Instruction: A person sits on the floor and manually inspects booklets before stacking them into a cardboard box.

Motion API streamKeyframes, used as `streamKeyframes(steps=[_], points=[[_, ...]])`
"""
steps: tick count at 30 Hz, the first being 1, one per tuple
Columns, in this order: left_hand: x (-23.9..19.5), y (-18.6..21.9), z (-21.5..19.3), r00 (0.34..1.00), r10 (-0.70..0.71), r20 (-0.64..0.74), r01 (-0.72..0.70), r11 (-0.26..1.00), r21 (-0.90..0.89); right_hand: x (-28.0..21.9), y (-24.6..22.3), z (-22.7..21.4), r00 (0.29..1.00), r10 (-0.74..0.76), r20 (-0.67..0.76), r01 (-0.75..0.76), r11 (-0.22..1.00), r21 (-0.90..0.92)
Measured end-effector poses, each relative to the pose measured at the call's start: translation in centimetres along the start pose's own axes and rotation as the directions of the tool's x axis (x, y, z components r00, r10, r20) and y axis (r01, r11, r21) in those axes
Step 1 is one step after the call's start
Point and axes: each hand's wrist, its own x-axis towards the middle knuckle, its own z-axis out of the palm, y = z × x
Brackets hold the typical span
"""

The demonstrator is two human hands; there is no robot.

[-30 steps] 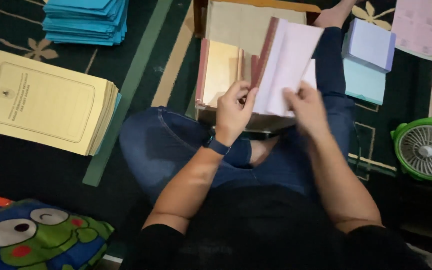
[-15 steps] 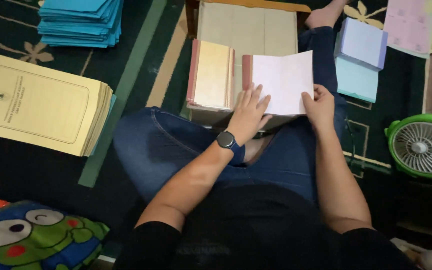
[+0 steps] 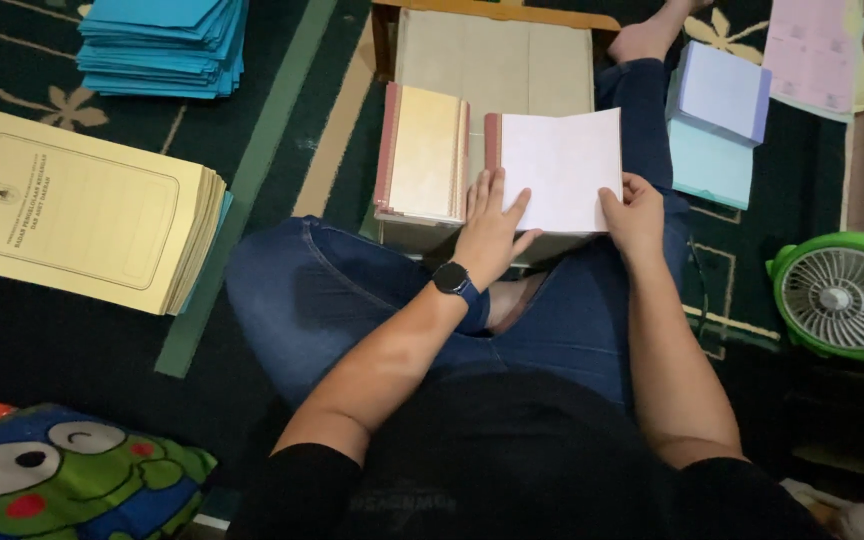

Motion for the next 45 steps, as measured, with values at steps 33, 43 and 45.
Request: streamKeyframes(steps=[33, 43, 45], points=[[0.3, -0.6, 1.4, 0.988, -0.113, 0.104, 0.112, 0.993, 0.023, -1.1, -8.1, 5.2, 0.812, -0.143, 0.565, 0.559, 0.467, -0.685], [0.3, -0.4, 1.8, 0.986, -0.14, 0.091, 0.139, 0.99, 0.016, 5.5, -7.4, 8.4, 0.851, -0.059, 0.522, 0.481, 0.488, -0.729], [0.5, -0.4, 1.9, 0.991, -0.118, 0.058, 0.115, 0.993, 0.04, 5.8, -7.8, 8.4, 0.858, -0.08, 0.507, 0.484, 0.454, -0.748]])
